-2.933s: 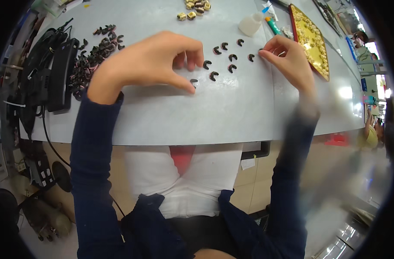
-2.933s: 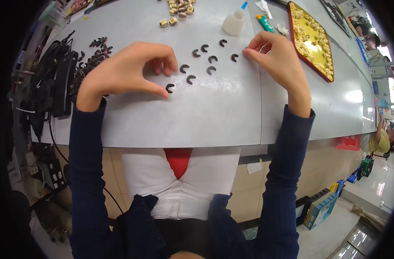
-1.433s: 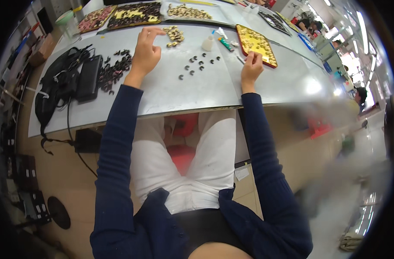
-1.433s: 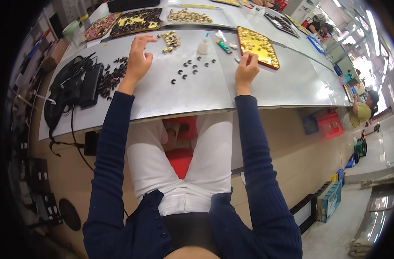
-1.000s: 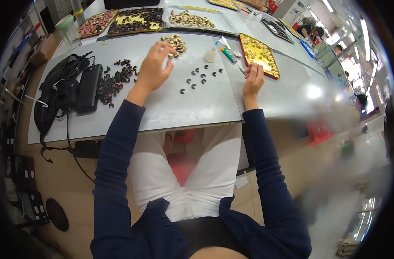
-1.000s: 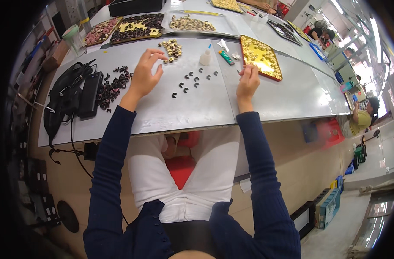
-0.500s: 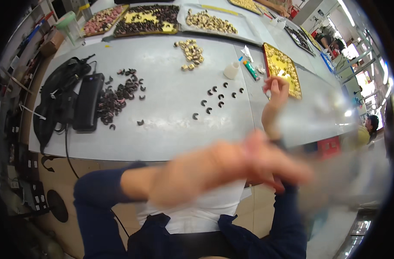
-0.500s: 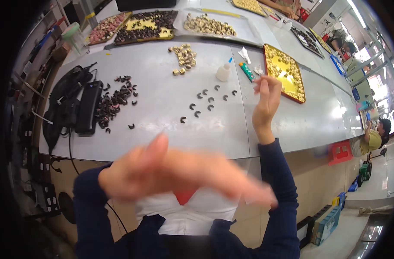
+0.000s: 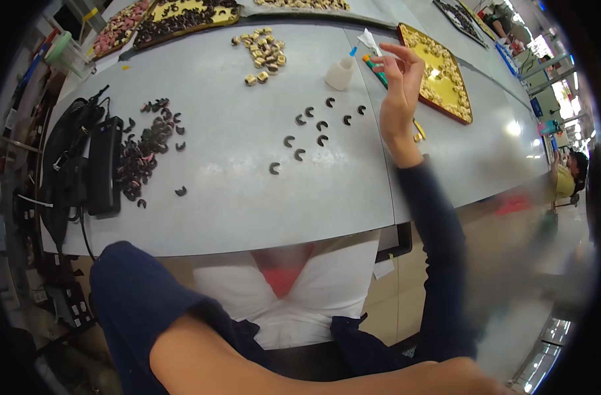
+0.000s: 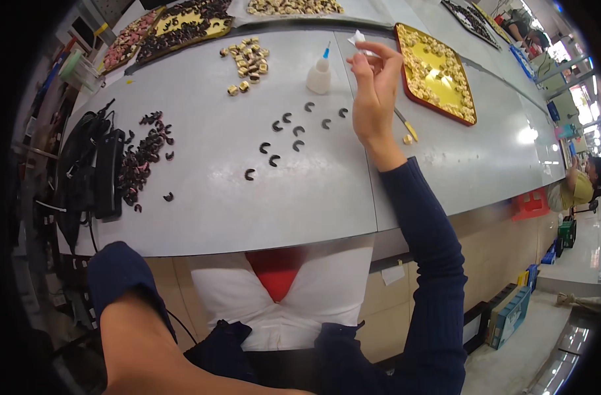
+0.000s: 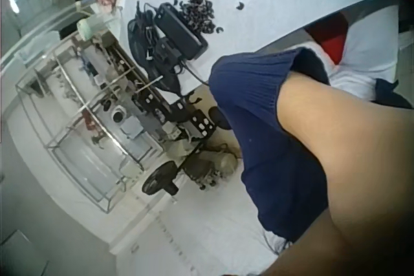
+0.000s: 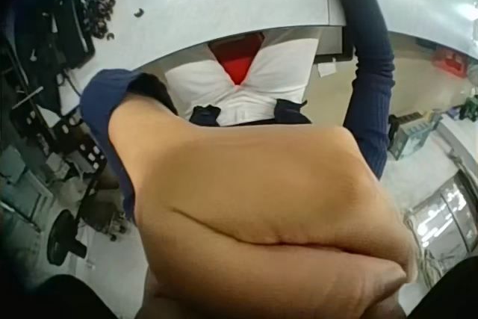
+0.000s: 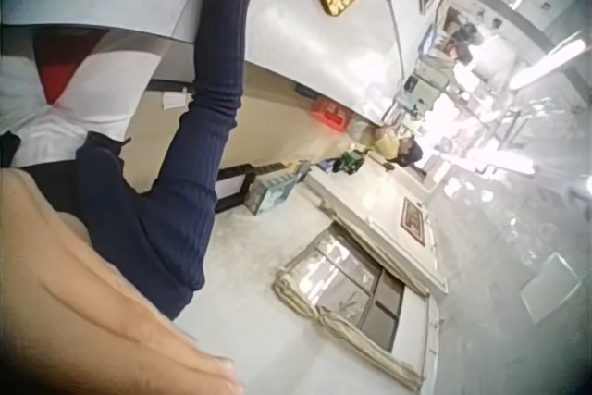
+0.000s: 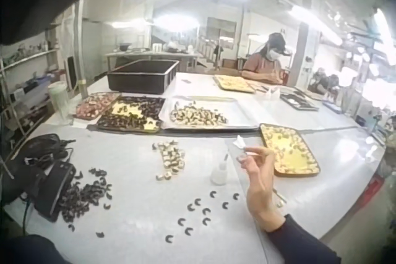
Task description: The person applies glue from a bottle onto small curved pieces, joins them to miniature white pieces to assemble toy components, and sorts more pieces on the table.
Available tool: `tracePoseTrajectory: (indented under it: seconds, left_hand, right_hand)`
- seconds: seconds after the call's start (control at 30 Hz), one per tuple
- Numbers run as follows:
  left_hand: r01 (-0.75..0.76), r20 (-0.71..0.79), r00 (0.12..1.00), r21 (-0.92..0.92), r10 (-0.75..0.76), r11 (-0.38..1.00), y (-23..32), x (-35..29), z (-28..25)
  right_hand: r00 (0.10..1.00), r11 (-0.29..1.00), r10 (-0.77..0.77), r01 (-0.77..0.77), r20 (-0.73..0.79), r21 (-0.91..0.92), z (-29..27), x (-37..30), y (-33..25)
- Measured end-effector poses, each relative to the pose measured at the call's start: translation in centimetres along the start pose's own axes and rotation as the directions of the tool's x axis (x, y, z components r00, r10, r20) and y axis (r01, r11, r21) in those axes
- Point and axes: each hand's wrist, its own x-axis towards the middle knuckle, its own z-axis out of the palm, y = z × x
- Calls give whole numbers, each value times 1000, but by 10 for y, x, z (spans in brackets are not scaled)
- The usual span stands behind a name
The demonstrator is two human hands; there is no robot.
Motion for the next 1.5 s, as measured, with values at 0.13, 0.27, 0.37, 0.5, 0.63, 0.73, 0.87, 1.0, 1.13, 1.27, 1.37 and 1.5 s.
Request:
tracePoseTrajectory:
  seconds: [0.13, 0.27, 0.37, 0.5, 0.63, 0.73, 0.87, 1.0, 1.13, 1.27, 1.37, 1.5]
  left_hand:
    - [12, -3, 1000, -1, -12, 1000, -7, 22, -4]
    - [59, 19, 998, 53, -60, 997, 29, -3, -17]
    - [81, 49, 995, 74, -84, 994, 59, -22, -31]
    - [88, 64, 993, 137, -98, 987, 61, -13, -34]
    - [78, 95, 991, 182, -97, 980, 60, -15, -37]
    - [84, 136, 985, 166, -107, 983, 65, -20, -49]
    - [86, 179, 978, 138, -111, 987, 74, -26, -68]
    - [84, 200, 974, 113, -106, 990, 76, -32, -82]
    - [67, 170, 982, 103, -84, 992, 71, -24, -103]
    - [64, 142, 987, 115, -80, 991, 67, -34, -108]
    - [64, 175, 981, 92, -80, 994, 73, -38, -125]
    - [10, -72, 997, 253, 9, 967, 74, -47, -112]
  right_hand:
    - [998, 998, -50, 51, 30, -30, -12, 3, 4]
    - [997, 999, -46, 46, 58, -2, 3, 2, 10]
    - [1000, 995, 9, -11, 26, 95, -1, 0, 4]
    - [965, 975, -219, 211, 141, 75, -8, 3, 10]
    - [991, 971, -41, 69, 124, -230, 4, -5, 14]
    - [969, 961, 42, 28, 242, -276, -5, -8, 15]
    - [953, 931, 27, 86, 303, -354, -2, -10, 16]
    - [941, 842, -78, 238, 328, -483, 5, -10, 25]
    - [942, 833, -124, 270, 313, -483, -2, -8, 30]
    - [946, 857, -50, 204, 319, -472, -3, -3, 24]
    - [941, 879, 3, 158, 337, -449, -5, -3, 22]
    - [936, 962, 153, -66, 318, -266, 4, 2, 9]
